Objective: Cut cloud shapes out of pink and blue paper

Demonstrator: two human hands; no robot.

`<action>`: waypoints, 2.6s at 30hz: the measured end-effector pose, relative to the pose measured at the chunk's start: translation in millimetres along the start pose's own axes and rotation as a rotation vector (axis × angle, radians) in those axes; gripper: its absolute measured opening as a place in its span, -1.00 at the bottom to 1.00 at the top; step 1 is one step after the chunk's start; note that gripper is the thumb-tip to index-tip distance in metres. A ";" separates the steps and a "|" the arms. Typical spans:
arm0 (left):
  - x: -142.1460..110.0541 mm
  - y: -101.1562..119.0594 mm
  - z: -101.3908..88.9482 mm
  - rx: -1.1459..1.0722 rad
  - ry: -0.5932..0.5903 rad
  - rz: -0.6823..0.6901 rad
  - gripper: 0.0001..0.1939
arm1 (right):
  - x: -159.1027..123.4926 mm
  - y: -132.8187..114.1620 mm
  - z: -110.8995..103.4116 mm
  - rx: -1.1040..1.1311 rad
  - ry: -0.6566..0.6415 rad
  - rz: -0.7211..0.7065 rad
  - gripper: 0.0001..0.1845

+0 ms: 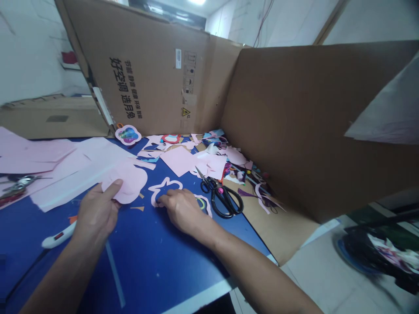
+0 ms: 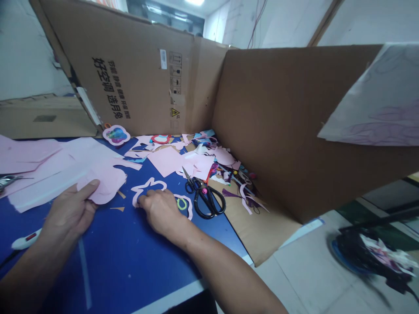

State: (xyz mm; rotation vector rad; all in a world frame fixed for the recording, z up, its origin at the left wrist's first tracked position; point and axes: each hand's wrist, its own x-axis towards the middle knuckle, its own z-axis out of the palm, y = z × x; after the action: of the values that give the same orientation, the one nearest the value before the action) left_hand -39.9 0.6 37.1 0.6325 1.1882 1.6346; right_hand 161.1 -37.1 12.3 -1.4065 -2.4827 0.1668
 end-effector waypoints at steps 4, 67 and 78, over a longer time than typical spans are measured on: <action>0.8 -1.0 -1.6 0.002 0.007 -0.005 -0.77 | -0.5 -0.4 0.1 -0.010 0.001 -0.002 -0.68; 16.6 -11.7 -19.5 0.157 -0.148 -0.029 -0.79 | -20.1 80.2 -54.3 0.270 -0.065 0.396 -0.59; 14.9 -9.4 -20.5 0.129 -0.144 -0.012 -0.74 | -13.2 67.1 -40.9 0.054 -0.171 0.384 -0.57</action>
State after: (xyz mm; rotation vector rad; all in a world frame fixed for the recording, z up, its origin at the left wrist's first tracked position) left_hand -58.8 6.4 18.6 0.8098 1.1957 1.4840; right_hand 234.9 -15.1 32.9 -1.9041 -2.2855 0.4453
